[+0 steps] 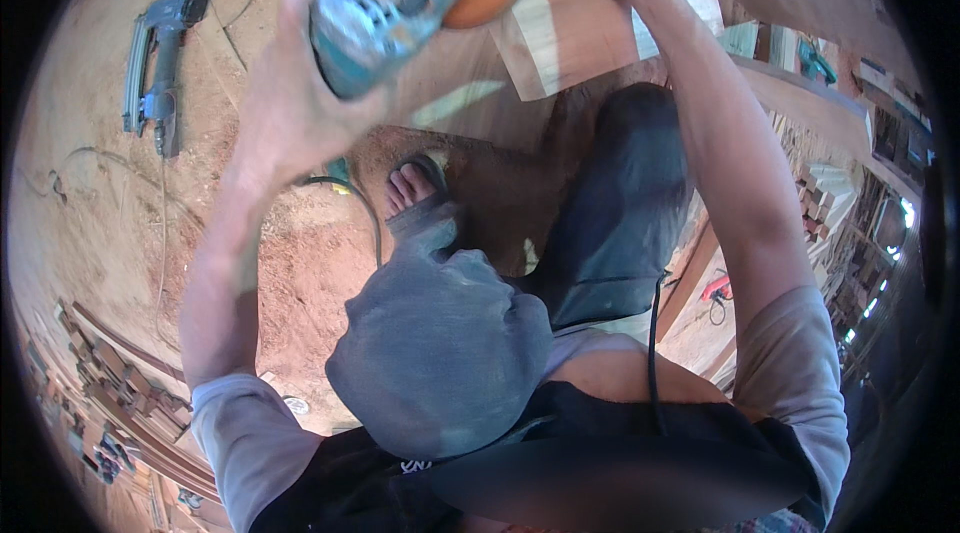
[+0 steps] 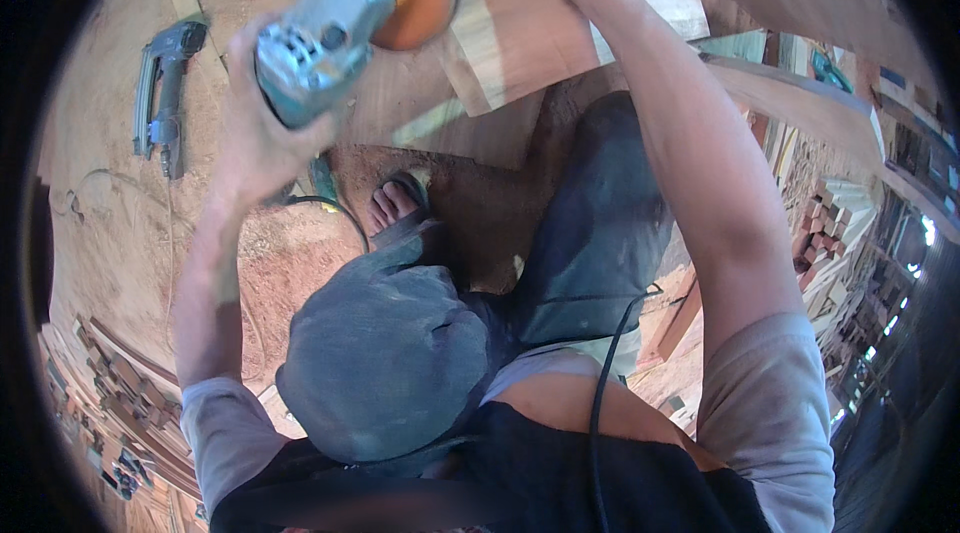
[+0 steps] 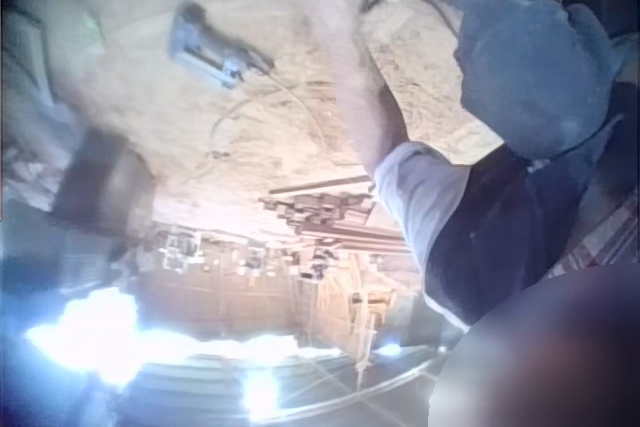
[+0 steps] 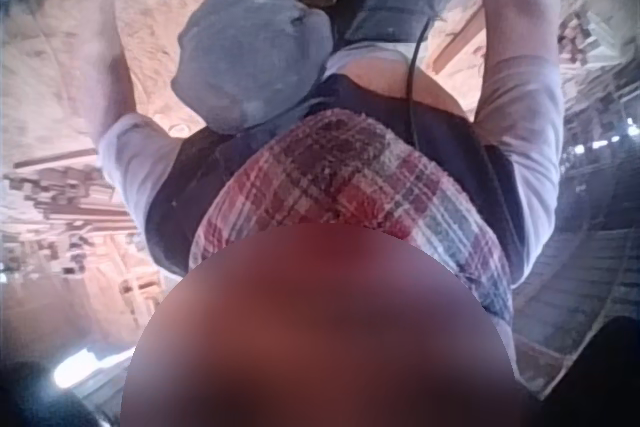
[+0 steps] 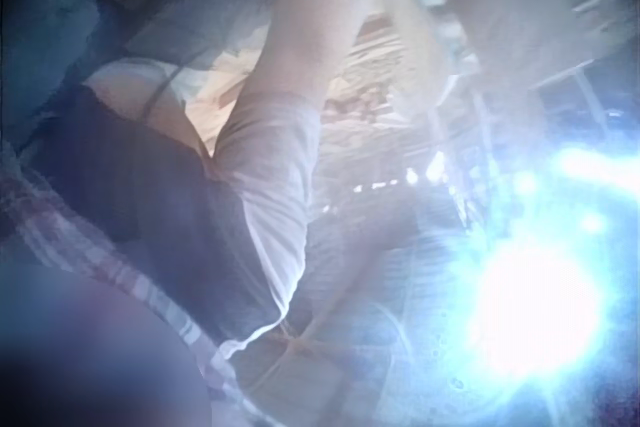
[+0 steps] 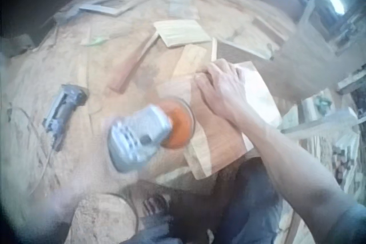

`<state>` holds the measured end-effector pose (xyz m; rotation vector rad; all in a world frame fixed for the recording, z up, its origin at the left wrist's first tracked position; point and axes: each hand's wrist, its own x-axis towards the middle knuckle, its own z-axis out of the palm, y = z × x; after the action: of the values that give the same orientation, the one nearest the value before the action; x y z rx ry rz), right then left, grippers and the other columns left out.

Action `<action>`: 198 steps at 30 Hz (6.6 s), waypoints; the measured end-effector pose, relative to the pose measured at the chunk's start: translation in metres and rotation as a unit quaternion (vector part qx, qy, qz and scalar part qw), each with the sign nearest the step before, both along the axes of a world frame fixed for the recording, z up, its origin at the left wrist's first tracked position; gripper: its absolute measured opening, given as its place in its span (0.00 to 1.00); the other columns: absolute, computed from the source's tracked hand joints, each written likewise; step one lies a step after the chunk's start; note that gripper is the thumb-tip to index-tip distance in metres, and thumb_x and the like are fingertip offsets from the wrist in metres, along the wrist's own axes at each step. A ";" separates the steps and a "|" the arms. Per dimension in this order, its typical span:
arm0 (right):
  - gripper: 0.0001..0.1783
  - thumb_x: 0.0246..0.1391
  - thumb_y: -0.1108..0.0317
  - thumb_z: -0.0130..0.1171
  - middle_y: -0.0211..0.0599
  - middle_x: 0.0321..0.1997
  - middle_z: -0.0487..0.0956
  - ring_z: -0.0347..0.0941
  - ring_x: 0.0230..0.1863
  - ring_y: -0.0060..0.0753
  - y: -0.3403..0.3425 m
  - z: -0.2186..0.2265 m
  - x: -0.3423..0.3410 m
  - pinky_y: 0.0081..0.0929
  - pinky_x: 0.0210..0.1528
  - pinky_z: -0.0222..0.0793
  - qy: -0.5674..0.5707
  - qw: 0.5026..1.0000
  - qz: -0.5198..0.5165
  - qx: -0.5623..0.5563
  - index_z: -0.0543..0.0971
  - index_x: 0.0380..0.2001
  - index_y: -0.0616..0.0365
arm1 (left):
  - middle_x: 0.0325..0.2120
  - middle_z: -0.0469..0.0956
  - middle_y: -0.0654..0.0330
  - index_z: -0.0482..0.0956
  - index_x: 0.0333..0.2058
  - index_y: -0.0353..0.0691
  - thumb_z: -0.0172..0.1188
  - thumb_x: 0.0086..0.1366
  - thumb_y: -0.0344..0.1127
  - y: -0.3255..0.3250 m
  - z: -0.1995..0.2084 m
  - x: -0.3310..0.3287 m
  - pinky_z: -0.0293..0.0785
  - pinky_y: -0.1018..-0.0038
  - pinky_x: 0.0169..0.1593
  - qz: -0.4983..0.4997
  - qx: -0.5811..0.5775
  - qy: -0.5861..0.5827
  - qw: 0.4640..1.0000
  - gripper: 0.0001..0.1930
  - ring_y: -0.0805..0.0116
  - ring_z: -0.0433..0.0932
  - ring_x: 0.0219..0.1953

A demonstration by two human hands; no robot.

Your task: The person assembles a wooden structure by fitting wooden pieces together and then uses an orbital sander to smooth the surfaces. The person repeatedly aligns and adjusts the pieces before sanding them.

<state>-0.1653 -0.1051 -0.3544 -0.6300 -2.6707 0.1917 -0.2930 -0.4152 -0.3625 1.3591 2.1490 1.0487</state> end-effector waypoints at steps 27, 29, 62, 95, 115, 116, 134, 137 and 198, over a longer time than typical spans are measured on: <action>0.18 0.69 0.53 0.57 0.48 0.54 0.79 0.72 0.61 0.55 -0.002 0.002 -0.001 0.53 0.65 0.60 -0.001 0.999 0.008 0.035 0.82 0.48 0.56 | 0.53 0.82 0.42 0.61 0.69 0.44 0.80 0.49 0.37 -0.018 0.029 0.026 0.83 0.55 0.56 -0.085 -0.119 -0.020 0.989 0.51 0.43 0.86 0.53; 0.18 0.69 0.53 0.58 0.48 0.54 0.79 0.72 0.60 0.55 -0.002 0.003 -0.001 0.52 0.64 0.60 -0.003 0.998 0.016 0.054 0.82 0.48 0.57 | 0.53 0.82 0.42 0.59 0.71 0.45 0.79 0.51 0.37 0.000 0.021 -0.005 0.83 0.56 0.57 -0.026 -0.039 0.004 0.999 0.51 0.43 0.86 0.54; 0.20 0.69 0.50 0.55 0.44 0.56 0.80 0.73 0.63 0.51 0.000 -0.003 0.002 0.57 0.67 0.58 -0.002 1.000 -0.006 -0.009 0.84 0.48 0.52 | 0.59 0.78 0.41 0.60 0.71 0.40 0.81 0.50 0.37 -0.042 0.032 0.023 0.79 0.56 0.62 -0.063 -0.082 -0.040 0.994 0.52 0.47 0.82 0.59; 0.17 0.69 0.51 0.57 0.41 0.56 0.80 0.73 0.63 0.48 -0.004 0.000 -0.003 0.55 0.67 0.58 -0.005 0.999 -0.033 -0.007 0.84 0.49 0.50 | 0.56 0.80 0.46 0.65 0.69 0.42 0.71 0.60 0.43 0.025 0.052 -0.027 0.76 0.59 0.63 0.051 -0.049 0.051 0.996 0.41 0.52 0.81 0.59; 0.14 0.69 0.56 0.57 0.43 0.53 0.80 0.74 0.61 0.51 -0.006 0.003 -0.003 0.52 0.66 0.60 0.012 1.000 -0.017 0.016 0.83 0.47 0.52 | 0.56 0.81 0.41 0.59 0.72 0.43 0.80 0.52 0.44 0.008 0.034 -0.009 0.81 0.53 0.61 -0.003 -0.058 -0.014 0.998 0.52 0.42 0.85 0.55; 0.14 0.68 0.56 0.57 0.43 0.52 0.80 0.74 0.61 0.51 -0.005 0.003 -0.004 0.52 0.66 0.60 0.013 1.000 -0.018 0.019 0.83 0.47 0.51 | 0.55 0.81 0.40 0.59 0.72 0.42 0.80 0.52 0.44 0.018 0.032 -0.026 0.80 0.53 0.63 0.019 -0.025 -0.007 0.999 0.53 0.42 0.85 0.56; 0.16 0.68 0.54 0.58 0.47 0.54 0.80 0.72 0.62 0.54 0.001 -0.007 -0.004 0.54 0.66 0.60 0.014 0.998 -0.030 0.048 0.83 0.45 0.55 | 0.54 0.82 0.47 0.70 0.67 0.41 0.82 0.47 0.42 -0.029 0.047 0.062 0.84 0.56 0.53 -0.194 -0.184 -0.032 0.963 0.48 0.43 0.85 0.52; 0.16 0.67 0.54 0.59 0.49 0.55 0.80 0.71 0.63 0.55 -0.004 0.001 -0.005 0.56 0.66 0.60 0.009 0.999 -0.030 0.010 0.82 0.45 0.55 | 0.51 0.83 0.50 0.71 0.66 0.43 0.81 0.48 0.43 -0.042 0.043 0.063 0.83 0.55 0.49 -0.276 -0.166 0.056 0.945 0.46 0.45 0.86 0.50; 0.29 0.66 0.35 0.60 0.37 0.54 0.80 0.74 0.62 0.40 0.027 -0.004 -0.004 0.45 0.71 0.56 0.005 0.997 -0.054 0.052 0.88 0.52 0.46 | 0.55 0.76 0.53 0.61 0.66 0.36 0.80 0.51 0.39 0.080 0.025 -0.073 0.73 0.63 0.65 0.050 0.009 -0.200 0.978 0.48 0.62 0.76 0.59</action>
<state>-0.1694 -0.0777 -0.3580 -0.7349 -2.6081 0.0270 -0.3655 -0.3349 -0.3377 0.9537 1.9220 1.2594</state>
